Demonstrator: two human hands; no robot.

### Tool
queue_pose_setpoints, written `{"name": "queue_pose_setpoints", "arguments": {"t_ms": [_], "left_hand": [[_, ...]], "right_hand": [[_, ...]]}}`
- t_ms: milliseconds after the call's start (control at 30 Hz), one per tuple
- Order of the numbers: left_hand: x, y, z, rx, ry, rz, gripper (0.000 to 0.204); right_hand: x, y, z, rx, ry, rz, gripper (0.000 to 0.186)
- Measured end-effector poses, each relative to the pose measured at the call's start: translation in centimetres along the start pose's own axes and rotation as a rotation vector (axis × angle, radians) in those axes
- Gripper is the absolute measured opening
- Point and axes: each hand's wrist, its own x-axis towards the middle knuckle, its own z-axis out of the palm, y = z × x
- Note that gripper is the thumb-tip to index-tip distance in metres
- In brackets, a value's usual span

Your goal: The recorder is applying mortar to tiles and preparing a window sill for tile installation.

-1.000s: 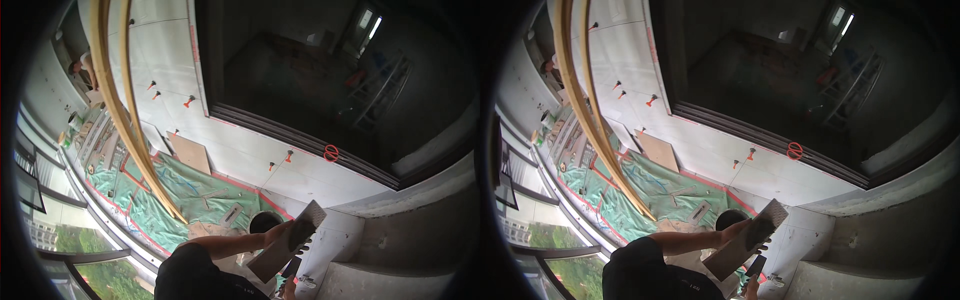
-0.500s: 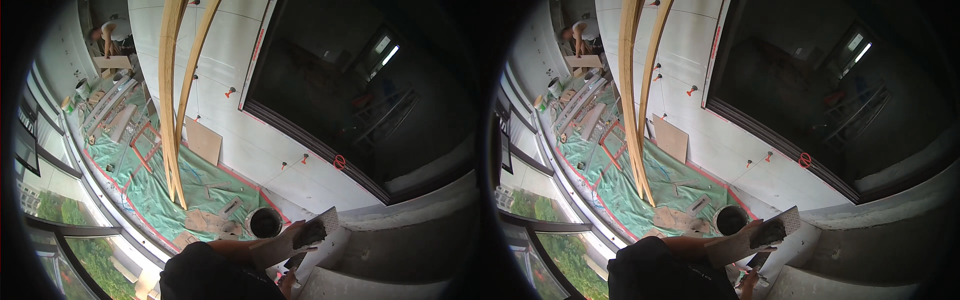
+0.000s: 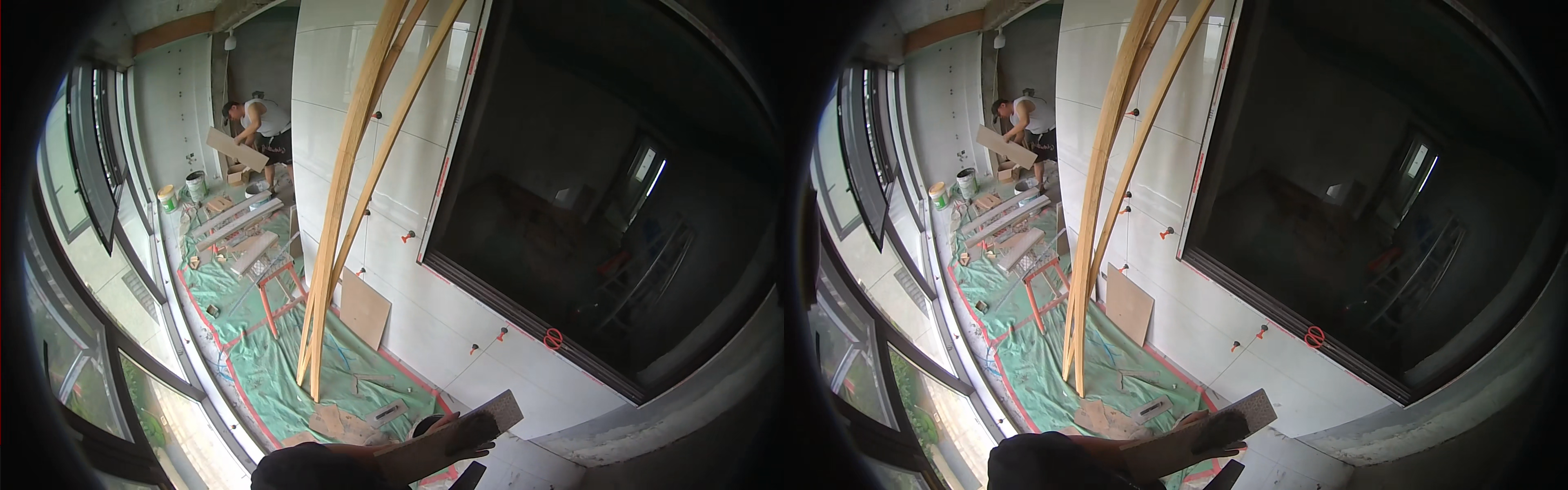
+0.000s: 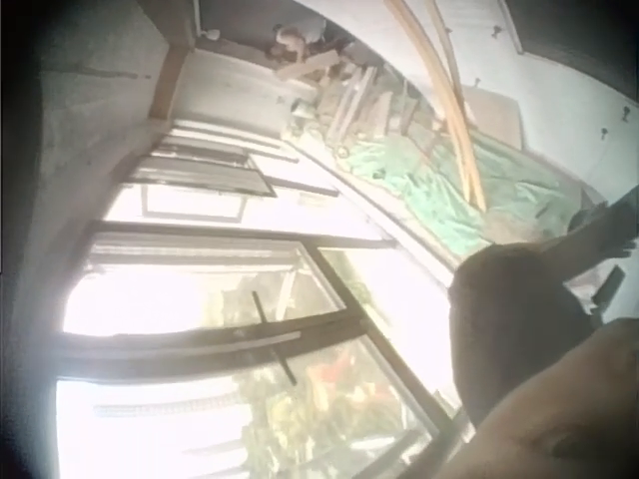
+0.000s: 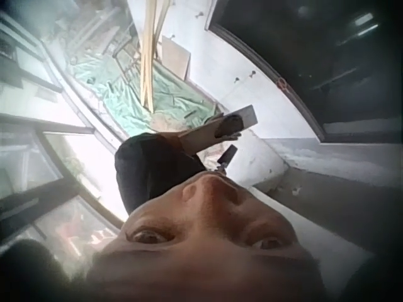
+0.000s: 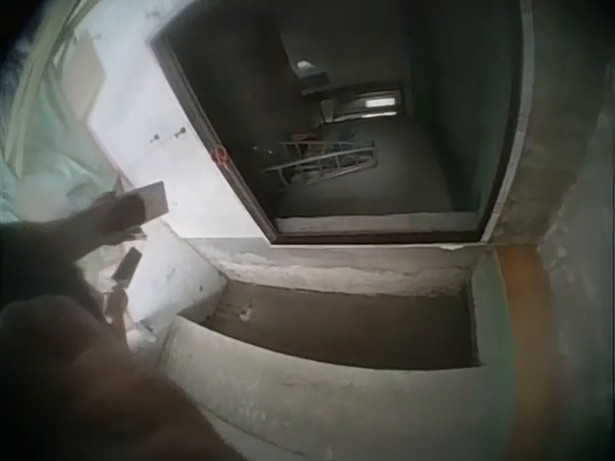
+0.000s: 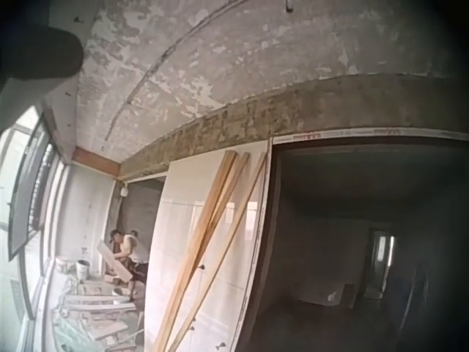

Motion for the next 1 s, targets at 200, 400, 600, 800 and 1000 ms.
{"name": "queue_pose_setpoints", "arguments": {"t_ms": [200, 400, 600, 800, 1000], "left_hand": [[-3.7, -1.3, 4.5, 0.193, 0.391, 0.105, 0.073], [-2.4, 2.6, 0.2, -0.066, 0.076, 0.068, 0.081], [-2.8, 7.1, 6.0, -0.116, 0.219, 0.274, 0.078], [-2.4, 10.3, 4.6, -0.098, 0.244, 0.213, 0.081], [-2.3, 13.5, 0.9, -0.121, 0.101, 0.016, 0.084]], "right_hand": [[-0.3, 1.7, 0.6, 0.024, -0.054, -0.415, 0.053], [-5.1, -8.7, -5.0, -0.091, 0.111, -0.426, 0.061], [-15.5, -31.5, -7.8, -0.387, 0.078, -0.885, 0.027], [-23.4, -43.1, -6.7, -1.022, 0.285, -1.270, 0.032], [-27.9, -48.3, -1.1, -1.398, 0.131, -1.434, 0.039]]}}
